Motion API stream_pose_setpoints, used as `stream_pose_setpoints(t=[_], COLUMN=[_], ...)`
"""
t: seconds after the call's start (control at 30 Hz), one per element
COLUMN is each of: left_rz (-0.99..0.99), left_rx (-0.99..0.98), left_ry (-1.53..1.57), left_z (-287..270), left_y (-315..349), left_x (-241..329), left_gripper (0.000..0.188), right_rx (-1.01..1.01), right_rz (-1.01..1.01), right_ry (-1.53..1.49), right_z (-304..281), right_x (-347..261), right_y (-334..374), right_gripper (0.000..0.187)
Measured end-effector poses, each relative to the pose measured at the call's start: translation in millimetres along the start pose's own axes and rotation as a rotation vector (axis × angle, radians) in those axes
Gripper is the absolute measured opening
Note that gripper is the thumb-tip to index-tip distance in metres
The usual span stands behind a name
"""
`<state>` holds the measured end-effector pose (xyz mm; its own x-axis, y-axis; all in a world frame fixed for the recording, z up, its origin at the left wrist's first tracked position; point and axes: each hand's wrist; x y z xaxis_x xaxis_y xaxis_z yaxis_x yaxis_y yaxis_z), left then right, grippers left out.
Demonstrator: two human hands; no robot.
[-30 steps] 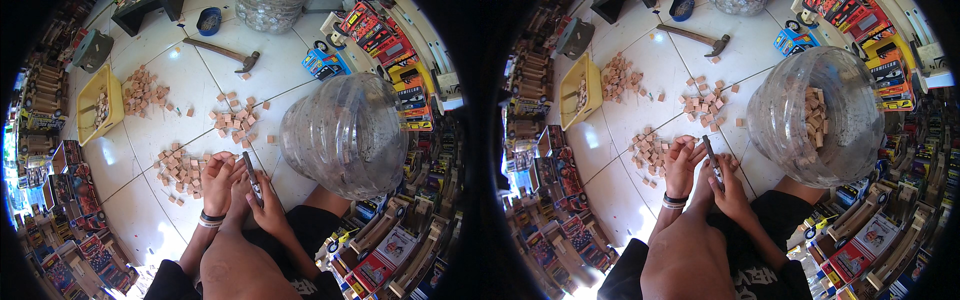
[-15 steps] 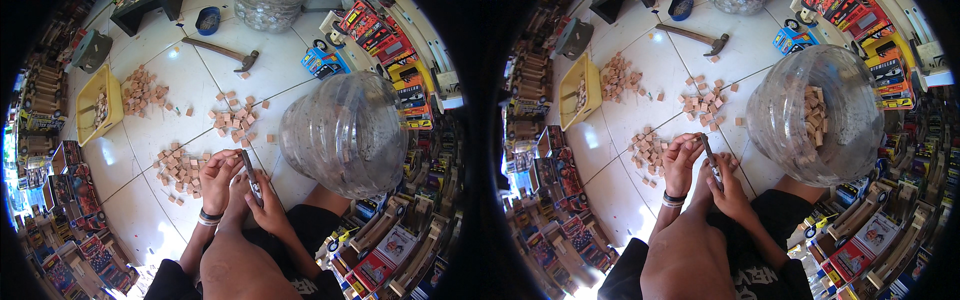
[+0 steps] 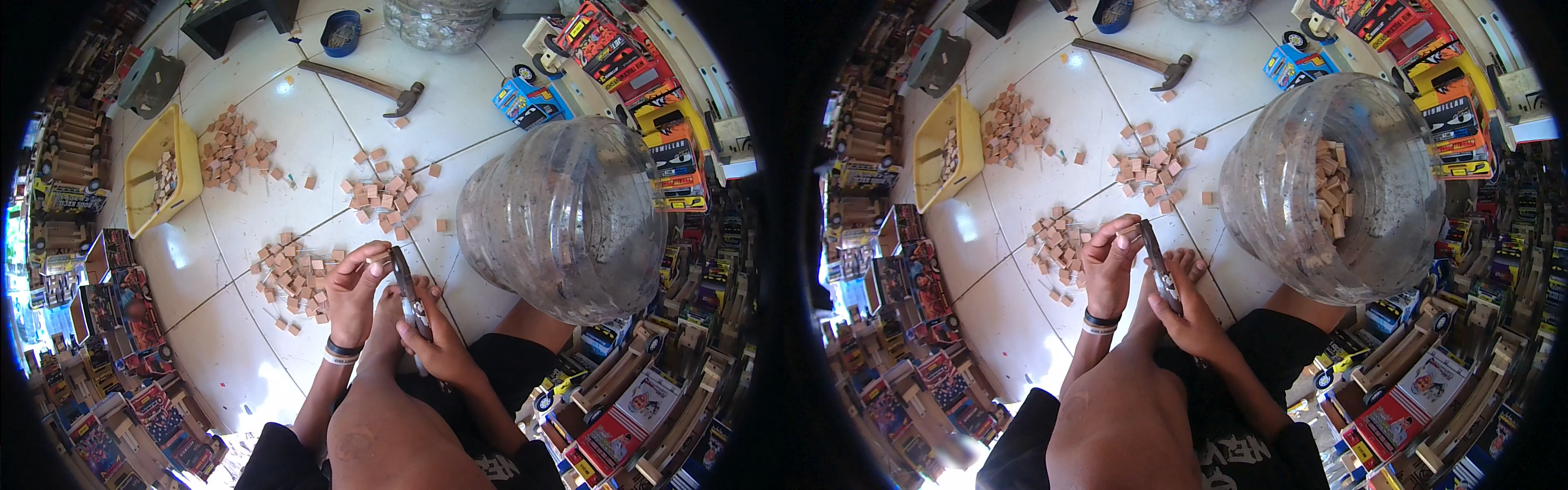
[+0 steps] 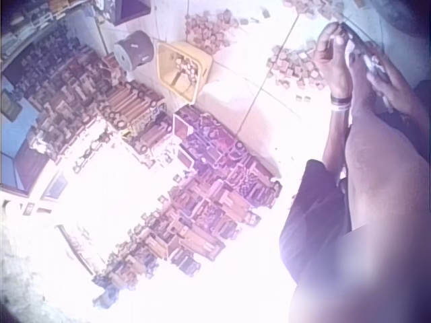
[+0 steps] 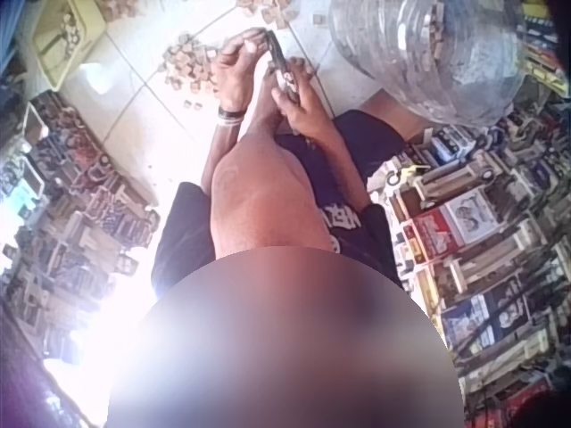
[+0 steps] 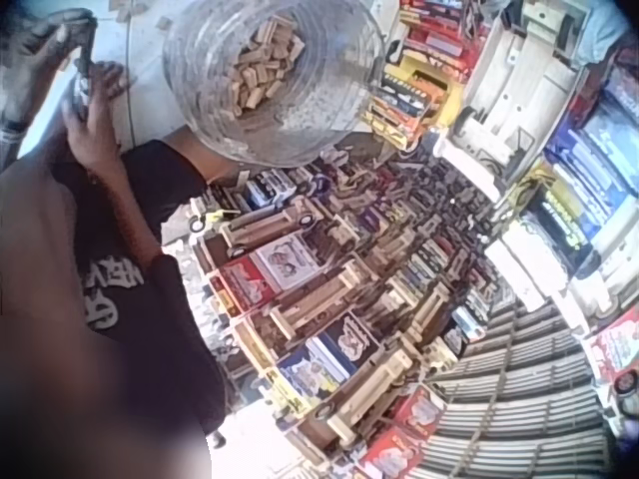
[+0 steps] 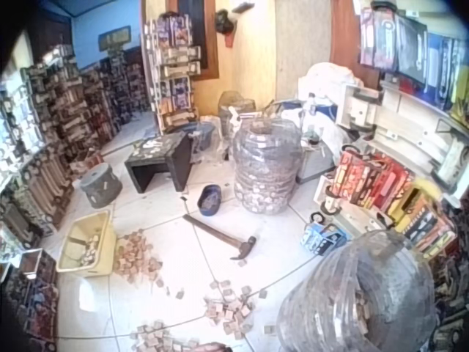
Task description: The person sits on the floor and uses a utility knife to trim small wooden blocks one at a time. They pick up a block, shave its edges, and place it back on the floor among other blocks.
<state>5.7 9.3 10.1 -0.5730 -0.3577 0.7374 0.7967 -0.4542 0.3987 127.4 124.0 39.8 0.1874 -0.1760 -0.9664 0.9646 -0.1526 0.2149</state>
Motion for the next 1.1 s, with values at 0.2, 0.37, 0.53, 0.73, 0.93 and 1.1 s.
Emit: stream_pose_setpoints(t=[0.2,0.37,0.53,0.73,0.93,1.1], left_rz=[0.427,0.441,0.217,-0.085,-0.155,-0.176], left_rx=[0.265,0.269,0.267,0.198,0.144,0.132], left_ry=[-0.587,-0.586,-0.458,-0.377,-0.352,-0.336], left_z=[-3,-14,-20,-19,-15,-16], left_y=[1,5,7,6,8,11], left_x=[-7,-13,-2,36,40,36], left_gripper=[0.014,0.013,0.012,0.022,0.023,0.022], right_rx=[0.203,0.082,0.117,0.079,-0.014,-0.057], right_rz=[-0.249,-0.052,-0.211,-0.249,-0.234,-0.181], right_ry=[0.775,0.691,0.635,0.59,0.499,0.394], right_z=[19,18,12,-18,-23,-20], right_x=[5,16,20,16,13,8], right_y=[-6,1,1,4,8,6], right_gripper=[0.064,0.072,0.065,0.063,0.062,0.061])
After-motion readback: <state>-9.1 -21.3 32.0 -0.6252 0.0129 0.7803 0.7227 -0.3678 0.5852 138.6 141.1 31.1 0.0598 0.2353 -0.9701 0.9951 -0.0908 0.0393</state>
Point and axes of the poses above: each hand's wrist, its own y-axis away from the middle knuckle, its own z-axis out of the palm, x = y × z, and after that the axes turned 12 degrees about -z, right-handed
